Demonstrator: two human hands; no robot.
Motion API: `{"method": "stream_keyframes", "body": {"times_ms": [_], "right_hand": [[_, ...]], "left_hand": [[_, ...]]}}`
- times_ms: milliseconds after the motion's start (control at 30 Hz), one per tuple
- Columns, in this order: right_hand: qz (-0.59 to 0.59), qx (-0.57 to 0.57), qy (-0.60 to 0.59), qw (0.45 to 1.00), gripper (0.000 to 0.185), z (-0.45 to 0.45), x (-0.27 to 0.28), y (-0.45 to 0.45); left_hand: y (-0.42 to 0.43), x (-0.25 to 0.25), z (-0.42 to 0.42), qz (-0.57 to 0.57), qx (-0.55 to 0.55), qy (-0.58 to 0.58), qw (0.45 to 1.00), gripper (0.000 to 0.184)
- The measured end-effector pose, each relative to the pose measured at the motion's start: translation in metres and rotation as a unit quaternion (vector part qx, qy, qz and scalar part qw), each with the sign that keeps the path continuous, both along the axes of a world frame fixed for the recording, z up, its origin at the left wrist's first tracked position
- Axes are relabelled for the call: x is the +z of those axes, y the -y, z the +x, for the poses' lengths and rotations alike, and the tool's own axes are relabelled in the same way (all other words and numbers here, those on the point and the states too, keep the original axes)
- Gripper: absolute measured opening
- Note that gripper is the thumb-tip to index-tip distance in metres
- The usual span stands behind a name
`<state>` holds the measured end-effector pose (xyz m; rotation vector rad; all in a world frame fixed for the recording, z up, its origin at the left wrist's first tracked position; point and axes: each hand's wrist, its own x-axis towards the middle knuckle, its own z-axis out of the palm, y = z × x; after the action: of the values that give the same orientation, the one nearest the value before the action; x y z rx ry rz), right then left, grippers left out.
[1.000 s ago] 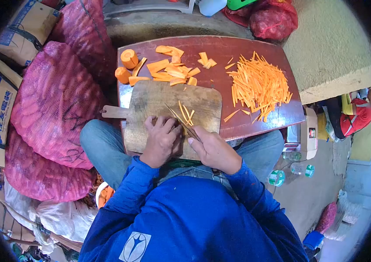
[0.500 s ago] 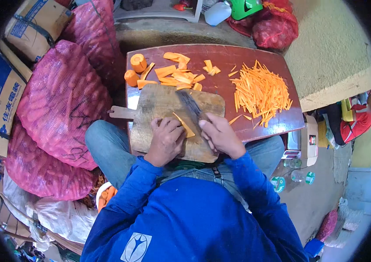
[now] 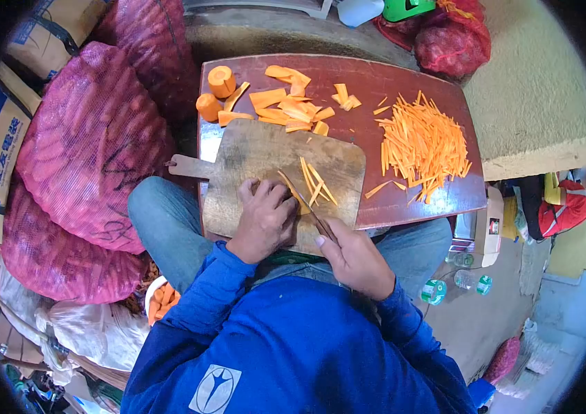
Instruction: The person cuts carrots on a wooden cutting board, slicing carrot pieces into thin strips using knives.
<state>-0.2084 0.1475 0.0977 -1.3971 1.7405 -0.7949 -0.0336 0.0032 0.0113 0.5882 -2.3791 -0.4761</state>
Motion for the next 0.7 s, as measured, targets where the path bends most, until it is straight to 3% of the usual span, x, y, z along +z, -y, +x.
{"method": "stream_keyframes", "body": {"times_ms": [100, 267, 367, 400, 600, 700], "right_hand": [[0.077, 0.004, -0.051, 0.996, 0.031, 0.004, -0.001, 0.008], [-0.041, 0.011, -0.029, 0.999, 0.029, -0.001, -0.016, 0.056], [-0.047, -0.007, 0.039, 0.998, 0.029, -0.006, -0.007, 0.051], [0.017, -0.012, 0.031, 0.999, 0.031, -0.007, 0.005, 0.045], [0.014, -0.007, 0.020, 1.000, 0.028, -0.002, 0.006, 0.014], [0.041, -0.006, 0.011, 0.999, 0.028, -0.001, 0.011, 0.014]], "left_hand": [[-0.001, 0.002, 0.002, 0.001, -0.015, 0.022, 1.000, 0.027], [0.002, 0.005, 0.001, 0.021, -0.017, 0.001, 1.000, 0.027], [0.001, 0.002, 0.002, 0.028, -0.010, -0.005, 1.000, 0.027], [0.002, 0.001, 0.002, 0.030, -0.003, -0.005, 1.000, 0.027], [0.003, 0.001, 0.001, 0.027, -0.016, -0.004, 0.999, 0.031], [0.002, 0.000, 0.000, 0.026, -0.003, -0.011, 1.000, 0.022]]}}
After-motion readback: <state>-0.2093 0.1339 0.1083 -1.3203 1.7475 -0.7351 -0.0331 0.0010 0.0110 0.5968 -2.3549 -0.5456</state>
